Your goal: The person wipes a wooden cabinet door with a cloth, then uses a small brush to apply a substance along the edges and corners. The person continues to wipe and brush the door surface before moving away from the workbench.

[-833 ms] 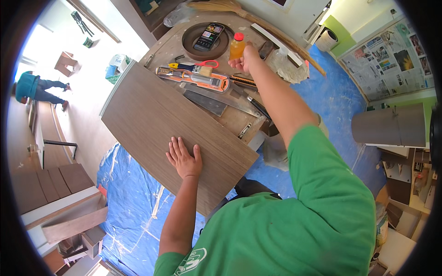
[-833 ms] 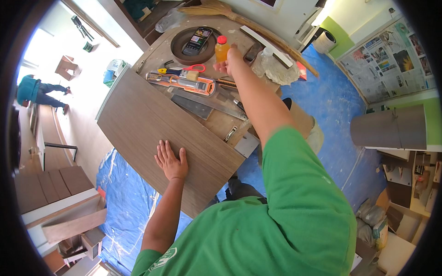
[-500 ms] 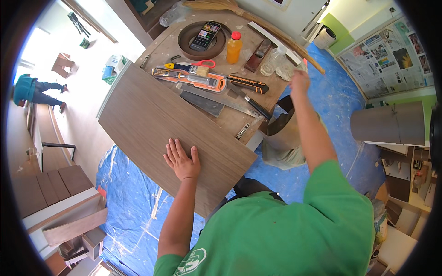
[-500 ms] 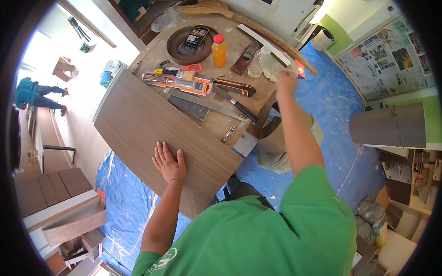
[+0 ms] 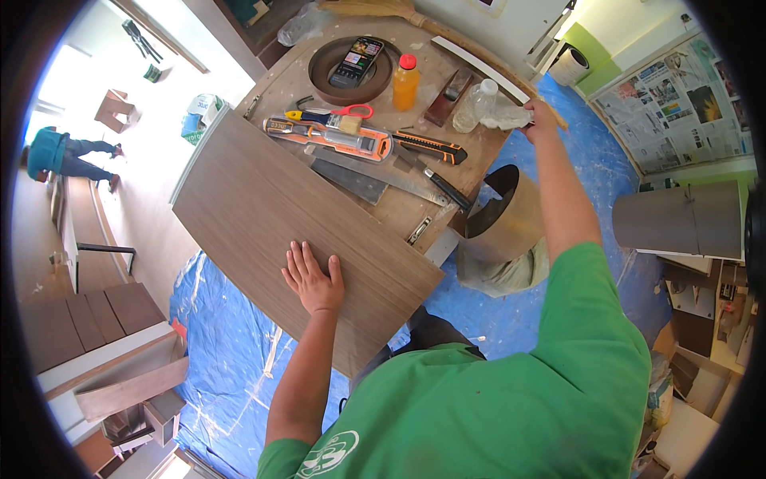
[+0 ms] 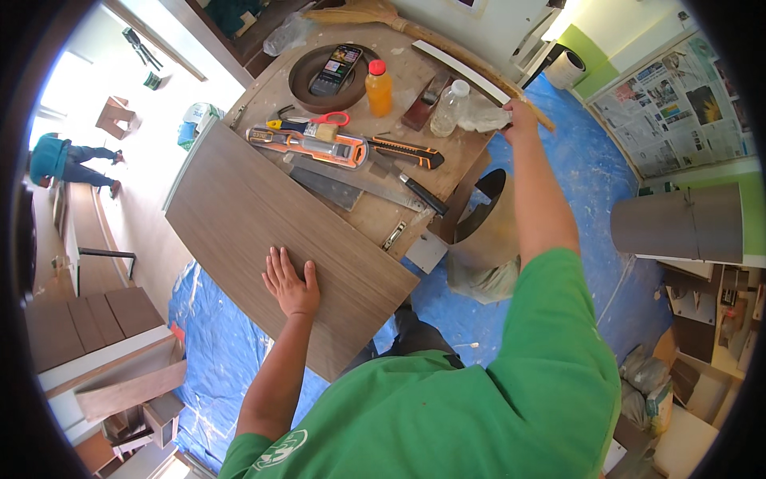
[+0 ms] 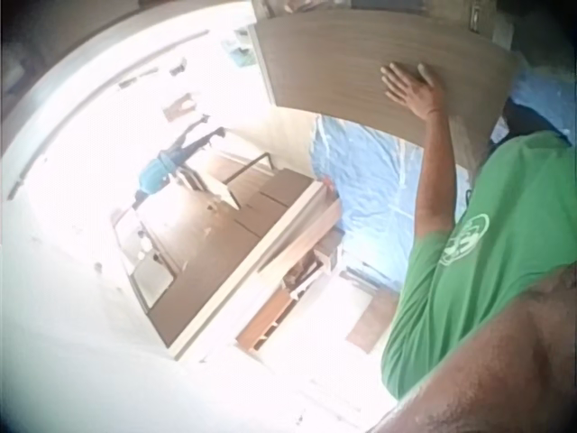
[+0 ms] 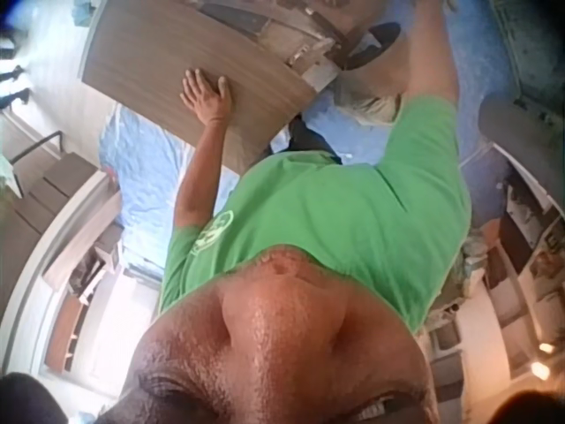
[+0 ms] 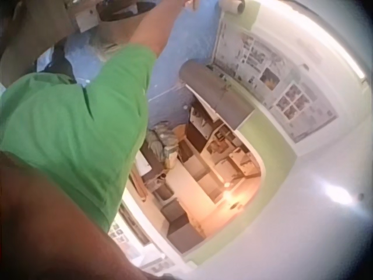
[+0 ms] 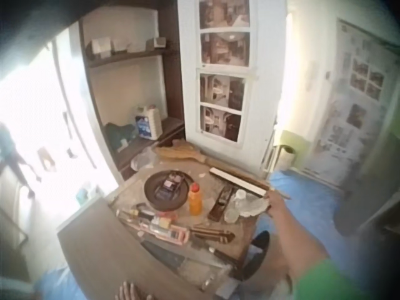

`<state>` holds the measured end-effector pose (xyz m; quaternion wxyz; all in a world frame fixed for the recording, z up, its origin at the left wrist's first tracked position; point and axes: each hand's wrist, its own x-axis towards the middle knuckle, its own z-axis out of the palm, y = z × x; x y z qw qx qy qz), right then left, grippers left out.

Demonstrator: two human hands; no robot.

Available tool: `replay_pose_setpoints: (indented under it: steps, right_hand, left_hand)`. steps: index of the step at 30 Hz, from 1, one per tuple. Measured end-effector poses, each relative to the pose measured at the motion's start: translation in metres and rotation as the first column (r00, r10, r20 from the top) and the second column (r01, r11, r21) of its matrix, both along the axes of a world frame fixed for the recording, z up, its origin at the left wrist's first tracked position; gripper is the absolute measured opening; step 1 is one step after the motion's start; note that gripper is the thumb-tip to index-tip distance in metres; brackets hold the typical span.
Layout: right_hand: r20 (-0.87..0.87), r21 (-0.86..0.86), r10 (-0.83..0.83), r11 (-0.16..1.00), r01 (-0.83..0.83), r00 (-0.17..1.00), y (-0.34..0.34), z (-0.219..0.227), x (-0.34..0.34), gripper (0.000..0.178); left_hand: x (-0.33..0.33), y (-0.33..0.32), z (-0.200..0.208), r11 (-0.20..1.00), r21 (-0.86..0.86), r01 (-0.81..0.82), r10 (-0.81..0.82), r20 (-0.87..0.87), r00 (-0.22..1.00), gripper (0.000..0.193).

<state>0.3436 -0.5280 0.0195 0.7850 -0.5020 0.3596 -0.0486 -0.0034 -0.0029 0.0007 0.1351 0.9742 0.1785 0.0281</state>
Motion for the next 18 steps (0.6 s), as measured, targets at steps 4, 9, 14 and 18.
replay_pose_setpoints:
  steps: [4, 9, 14, 18]
  right_hand:
    - [0.057, 0.093, 0.012, 0.996, -0.017, 0.998, -0.016, 0.008, -0.016, 0.038]
    - [0.006, 0.176, -0.080, 0.981, 0.078, 0.997, -0.004, 0.021, -0.051, 0.038]
    - [0.245, 0.189, -0.065, 0.982, 0.018, 0.967, -0.027, 0.043, -0.091, 0.049]
    - [0.421, 0.159, -0.012, 0.985, -0.061, 0.907, 0.002, 0.117, -0.140, 0.054]
  left_hand:
    - [0.003, -0.002, -0.001, 1.000, -0.003, 0.016, -0.016, -0.002, 1.000, 0.073]
    - [0.000, -0.001, 0.001, 1.000, -0.004, 0.004, -0.004, 0.000, 1.000, 0.073]
    - [0.003, -0.009, -0.001, 1.000, -0.019, 0.019, -0.018, 0.012, 1.000, 0.073]
    - [0.002, -0.006, 0.001, 1.000, -0.017, -0.002, 0.003, 0.016, 1.000, 0.073]
